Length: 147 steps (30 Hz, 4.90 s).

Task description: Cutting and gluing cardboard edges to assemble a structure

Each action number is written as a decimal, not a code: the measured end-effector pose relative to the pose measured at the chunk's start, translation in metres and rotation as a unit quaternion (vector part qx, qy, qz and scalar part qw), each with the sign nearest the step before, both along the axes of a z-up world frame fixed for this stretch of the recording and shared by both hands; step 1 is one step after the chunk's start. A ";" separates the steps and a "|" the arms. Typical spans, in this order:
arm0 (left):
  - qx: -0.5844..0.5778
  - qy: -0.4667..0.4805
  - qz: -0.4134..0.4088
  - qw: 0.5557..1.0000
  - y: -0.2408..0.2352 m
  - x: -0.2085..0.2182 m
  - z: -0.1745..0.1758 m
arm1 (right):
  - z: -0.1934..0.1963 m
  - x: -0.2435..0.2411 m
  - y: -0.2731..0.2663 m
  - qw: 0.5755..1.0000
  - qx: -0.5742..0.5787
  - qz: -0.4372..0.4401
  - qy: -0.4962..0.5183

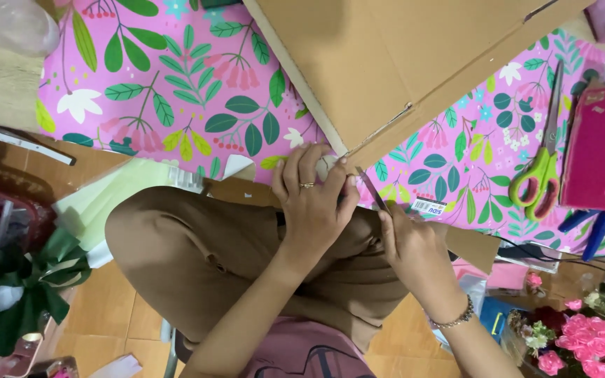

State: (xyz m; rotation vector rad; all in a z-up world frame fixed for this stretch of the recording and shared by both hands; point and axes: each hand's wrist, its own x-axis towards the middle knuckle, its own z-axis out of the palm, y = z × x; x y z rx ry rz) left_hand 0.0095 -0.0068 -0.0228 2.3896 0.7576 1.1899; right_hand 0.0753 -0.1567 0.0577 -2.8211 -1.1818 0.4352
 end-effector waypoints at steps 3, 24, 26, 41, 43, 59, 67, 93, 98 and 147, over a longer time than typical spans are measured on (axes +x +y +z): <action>0.008 0.004 0.010 1.000 0.000 0.001 -0.006 | 0.018 0.002 0.010 0.999 -0.039 -0.003 0.010; -0.008 -0.022 -0.012 1.000 0.002 -0.004 -0.010 | 0.003 -0.002 0.013 1.000 0.000 -0.011 0.017; -0.011 -0.030 -0.016 0.999 0.000 -0.006 -0.013 | 0.001 -0.004 0.012 1.000 0.009 -0.004 0.013; -0.001 -0.070 -0.020 0.997 -0.002 -0.005 -0.033 | -0.018 -0.014 -0.008 0.999 0.034 0.001 -0.007; -0.002 -0.071 -0.021 0.997 -0.002 -0.004 -0.035 | -0.020 -0.015 -0.011 1.000 0.028 -0.002 -0.006; 0.021 -0.003 -0.052 0.998 0.003 -0.016 -0.034 | -0.002 -0.014 0.025 0.999 0.043 0.009 -0.031; 0.062 -0.099 -0.013 0.993 -0.001 -0.001 -0.061 | -0.007 -0.010 0.026 0.997 -0.025 0.030 -0.062; 0.061 -0.082 0.000 0.995 -0.001 0.000 -0.052 | -0.006 -0.011 0.020 0.999 0.021 0.035 -0.036; 0.067 -0.094 0.014 0.993 -0.001 0.003 -0.053 | 0.001 -0.009 0.034 1.000 -0.006 0.019 -0.017; 0.080 -0.092 0.023 0.992 -0.001 0.004 -0.050 | -0.023 -0.019 -0.006 0.999 0.009 0.008 -0.043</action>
